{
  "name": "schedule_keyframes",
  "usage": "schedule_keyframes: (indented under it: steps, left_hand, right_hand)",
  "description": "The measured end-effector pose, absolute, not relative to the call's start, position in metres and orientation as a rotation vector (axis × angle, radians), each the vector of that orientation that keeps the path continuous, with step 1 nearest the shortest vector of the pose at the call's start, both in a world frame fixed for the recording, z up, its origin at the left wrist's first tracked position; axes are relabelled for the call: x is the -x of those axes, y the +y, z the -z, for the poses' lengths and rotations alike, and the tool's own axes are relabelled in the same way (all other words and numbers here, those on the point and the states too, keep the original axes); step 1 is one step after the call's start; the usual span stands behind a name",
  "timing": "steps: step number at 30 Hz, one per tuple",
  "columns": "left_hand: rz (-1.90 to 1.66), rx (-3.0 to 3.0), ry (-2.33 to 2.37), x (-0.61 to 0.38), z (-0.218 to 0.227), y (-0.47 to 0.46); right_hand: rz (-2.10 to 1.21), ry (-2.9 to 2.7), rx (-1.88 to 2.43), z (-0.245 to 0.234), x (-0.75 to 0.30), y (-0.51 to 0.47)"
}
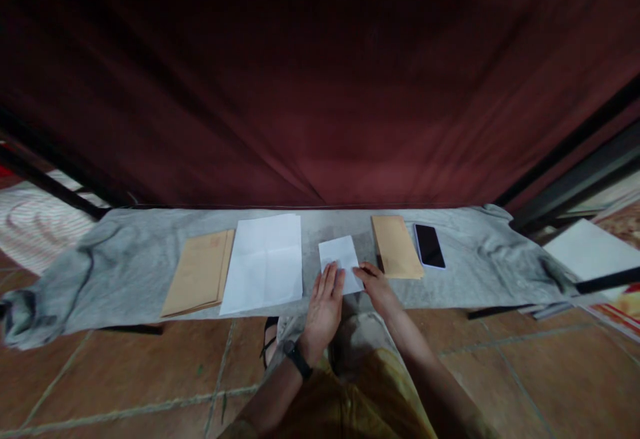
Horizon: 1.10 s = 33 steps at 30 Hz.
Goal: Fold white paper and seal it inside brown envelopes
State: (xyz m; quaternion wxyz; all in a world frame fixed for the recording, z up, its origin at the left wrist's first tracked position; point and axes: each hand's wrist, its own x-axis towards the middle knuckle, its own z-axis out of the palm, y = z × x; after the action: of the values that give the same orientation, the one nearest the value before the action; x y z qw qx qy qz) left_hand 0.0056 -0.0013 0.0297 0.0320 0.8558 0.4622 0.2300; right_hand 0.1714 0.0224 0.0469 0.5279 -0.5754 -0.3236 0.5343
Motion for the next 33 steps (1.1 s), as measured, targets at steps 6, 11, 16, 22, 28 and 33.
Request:
schedule_keyframes:
  steps: [6,11,16,22,28,33]
  left_hand:
    - [-0.843,-2.338,1.323,0.005,-0.039,0.006]
    - [-1.146,-1.498,1.315,-0.001,-0.053,0.018]
    - [-1.211,-0.827,1.176,-0.001,-0.06,0.025]
    - [-1.108,-0.793,1.192,0.004,-0.056,0.018]
    - [-1.092,-0.973,1.376,0.008,-0.033,0.025]
    - [-1.137,-1.236,1.488,0.009,-0.02,0.025]
  right_hand:
    - [-1.409,-0.464,1.243,-0.061,-0.165,0.012]
    - [-1.388,-0.651,1.19,-0.065,-0.169,0.014]
    - [-0.95,-0.709,1.442,-0.042,-0.173,0.016]
    - [-1.065,-0.802,1.404,-0.027,-0.181,0.017]
    - [-1.038,-0.85,1.503,-0.021,-0.186,0.018]
    - [-0.956,-0.902,1.605,-0.004,-0.19,0.019]
